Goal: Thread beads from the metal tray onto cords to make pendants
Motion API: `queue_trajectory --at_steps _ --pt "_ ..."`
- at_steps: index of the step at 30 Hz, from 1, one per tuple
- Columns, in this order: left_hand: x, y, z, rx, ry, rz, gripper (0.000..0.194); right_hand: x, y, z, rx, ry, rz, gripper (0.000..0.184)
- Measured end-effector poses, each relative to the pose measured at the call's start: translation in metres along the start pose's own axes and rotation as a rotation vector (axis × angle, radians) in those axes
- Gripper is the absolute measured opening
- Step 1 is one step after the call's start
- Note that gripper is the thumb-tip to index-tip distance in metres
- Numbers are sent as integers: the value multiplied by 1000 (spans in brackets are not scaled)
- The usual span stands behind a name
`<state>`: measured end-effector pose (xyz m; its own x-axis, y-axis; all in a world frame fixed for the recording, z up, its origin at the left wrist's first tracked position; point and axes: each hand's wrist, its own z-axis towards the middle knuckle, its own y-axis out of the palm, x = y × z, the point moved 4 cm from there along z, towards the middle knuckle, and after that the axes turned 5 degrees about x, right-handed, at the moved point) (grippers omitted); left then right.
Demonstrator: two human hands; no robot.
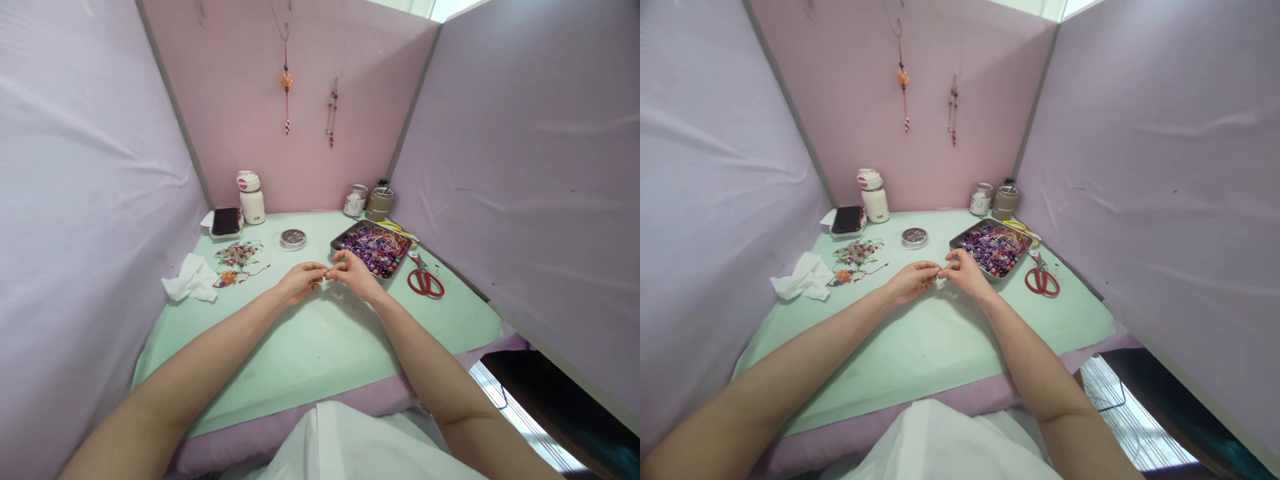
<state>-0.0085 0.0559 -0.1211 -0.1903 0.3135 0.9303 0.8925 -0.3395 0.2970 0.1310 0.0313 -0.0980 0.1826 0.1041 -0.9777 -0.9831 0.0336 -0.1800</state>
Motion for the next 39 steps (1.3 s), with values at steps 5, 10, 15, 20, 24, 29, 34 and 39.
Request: queue_trajectory --at_steps 5,10,15,20,24,29,34,39 --pt "3 -5 3 70 71 58 24 -1 0 2 21 -9 12 37" --pt "8 -5 -1 39 44 109 26 0 1 3 -3 -22 28 35" --pt "8 -2 -5 10 -6 109 27 2 2 3 -21 -31 -17 33" --pt "6 -3 -4 27 -12 76 27 5 2 4 -41 -49 -39 32" --pt "7 -4 -4 39 12 71 25 8 2 5 -40 -51 -37 31" --pt "8 -3 -4 25 12 61 25 9 3 6 -51 -58 -19 31" --pt "5 -4 -2 52 8 64 27 8 3 6 -47 -56 -9 30" --pt "5 -6 -2 71 19 96 33 7 3 6 -40 -56 -16 31"
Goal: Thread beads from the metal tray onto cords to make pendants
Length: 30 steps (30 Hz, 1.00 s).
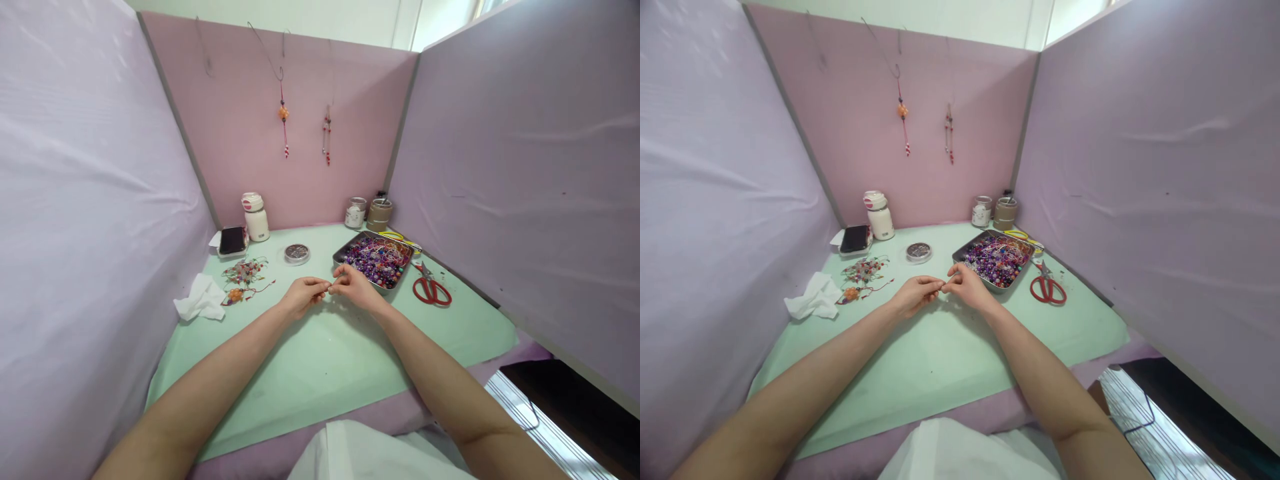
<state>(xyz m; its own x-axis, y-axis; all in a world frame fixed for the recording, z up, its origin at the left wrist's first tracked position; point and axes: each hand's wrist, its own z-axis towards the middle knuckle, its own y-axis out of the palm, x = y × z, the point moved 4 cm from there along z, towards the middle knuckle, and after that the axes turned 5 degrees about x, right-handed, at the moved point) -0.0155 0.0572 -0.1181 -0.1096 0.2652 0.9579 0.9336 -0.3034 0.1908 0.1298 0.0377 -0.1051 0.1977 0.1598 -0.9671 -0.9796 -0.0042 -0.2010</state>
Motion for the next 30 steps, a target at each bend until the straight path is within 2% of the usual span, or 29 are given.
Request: queue_trajectory --at_steps 8,12,18,30 --pt "0 4 -1 -20 35 34 33 1 0 0 0 27 -19 34" --pt "2 4 -2 32 90 -10 33 -2 1 0 17 13 -5 32" --pt "4 2 -1 94 127 -61 34 -8 1 -2 13 -55 -144 20" --pt "4 5 -3 91 132 -45 34 -8 1 -3 32 -31 -182 26"
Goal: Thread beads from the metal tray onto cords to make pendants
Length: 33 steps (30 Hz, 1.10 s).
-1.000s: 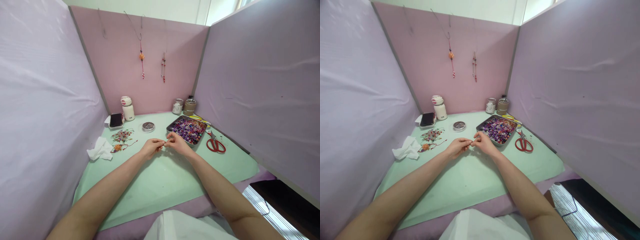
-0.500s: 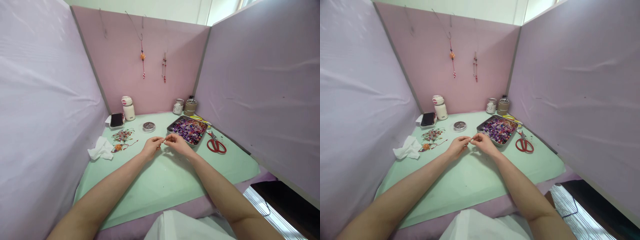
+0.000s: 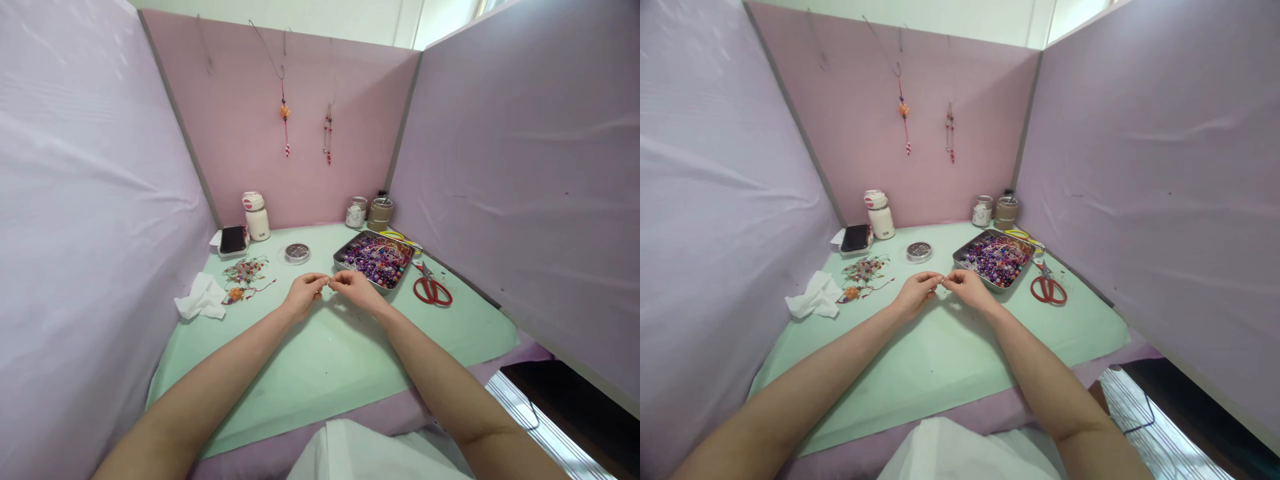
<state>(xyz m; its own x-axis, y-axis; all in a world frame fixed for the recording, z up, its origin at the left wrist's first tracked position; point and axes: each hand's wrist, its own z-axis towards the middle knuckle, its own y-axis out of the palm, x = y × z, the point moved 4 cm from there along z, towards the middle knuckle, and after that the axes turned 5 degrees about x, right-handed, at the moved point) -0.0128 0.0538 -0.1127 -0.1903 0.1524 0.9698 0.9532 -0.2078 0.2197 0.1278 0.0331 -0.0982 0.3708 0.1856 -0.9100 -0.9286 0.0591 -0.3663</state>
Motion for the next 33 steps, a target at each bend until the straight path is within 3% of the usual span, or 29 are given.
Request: queue_trajectory --at_steps 5,13,24,28,33 --pt "1 -1 1 7 18 41 31 -4 -2 -1 0 -29 -11 22" --pt "18 -1 1 37 192 192 25 -8 2 -3 -63 -115 -35 16" --pt "39 0 -8 179 312 50 20 -5 11 -6 -174 -78 -12 15" --pt "41 -1 -7 204 251 -52 20 -5 11 -6 -187 -56 19 18" --pt "41 -1 -7 102 87 -283 23 -7 14 -7 -254 -30 101 22"
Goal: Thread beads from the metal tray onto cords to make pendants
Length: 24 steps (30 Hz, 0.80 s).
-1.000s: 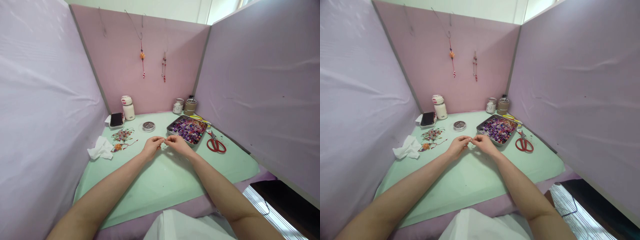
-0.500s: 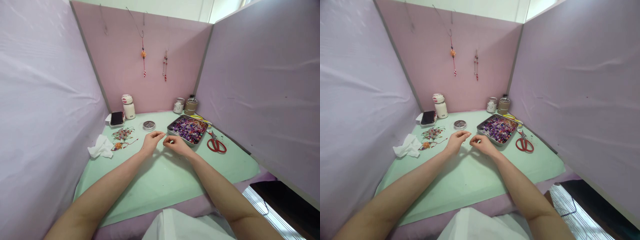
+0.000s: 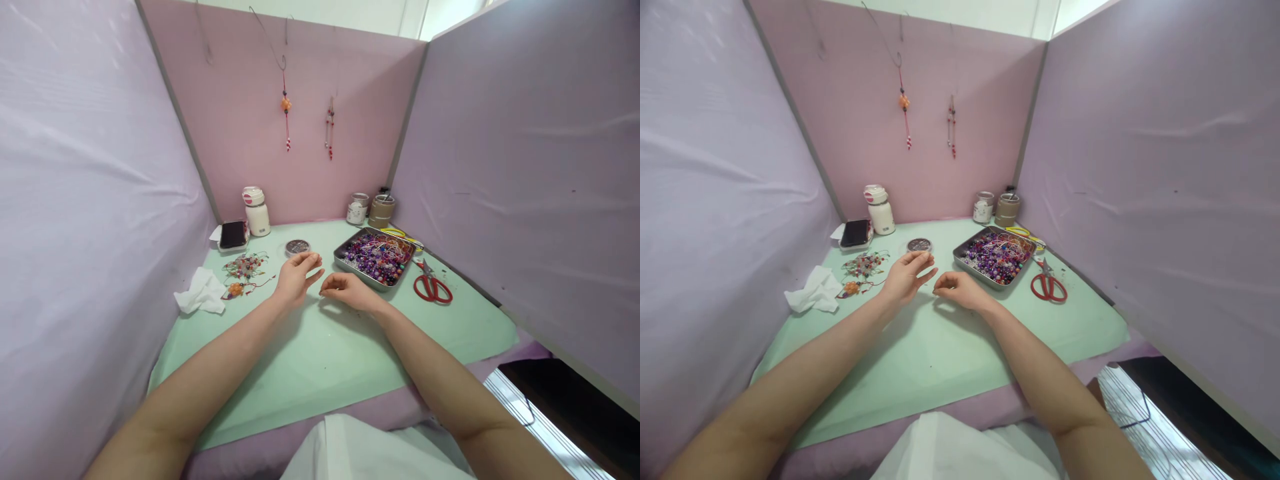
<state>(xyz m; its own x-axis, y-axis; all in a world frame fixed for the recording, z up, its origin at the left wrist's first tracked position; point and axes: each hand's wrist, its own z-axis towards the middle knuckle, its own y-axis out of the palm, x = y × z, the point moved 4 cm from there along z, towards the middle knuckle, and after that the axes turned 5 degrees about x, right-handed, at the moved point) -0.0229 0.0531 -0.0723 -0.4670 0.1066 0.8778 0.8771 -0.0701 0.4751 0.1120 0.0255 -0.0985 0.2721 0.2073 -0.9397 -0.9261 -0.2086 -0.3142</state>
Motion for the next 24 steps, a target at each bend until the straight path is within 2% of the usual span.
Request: queue_trajectory --at_steps 3,6,13,24 --pt "4 0 0 -31 -82 -88 24 -2 2 -1 -27 -2 61 24" --pt "9 -1 2 -38 -106 -133 23 -5 3 -3 -26 14 92 24" --pt "9 0 2 -36 -104 -146 16 -1 3 -5 28 144 103 22" --pt "3 -4 5 -50 -73 -101 21 6 0 -2 20 120 98 26"
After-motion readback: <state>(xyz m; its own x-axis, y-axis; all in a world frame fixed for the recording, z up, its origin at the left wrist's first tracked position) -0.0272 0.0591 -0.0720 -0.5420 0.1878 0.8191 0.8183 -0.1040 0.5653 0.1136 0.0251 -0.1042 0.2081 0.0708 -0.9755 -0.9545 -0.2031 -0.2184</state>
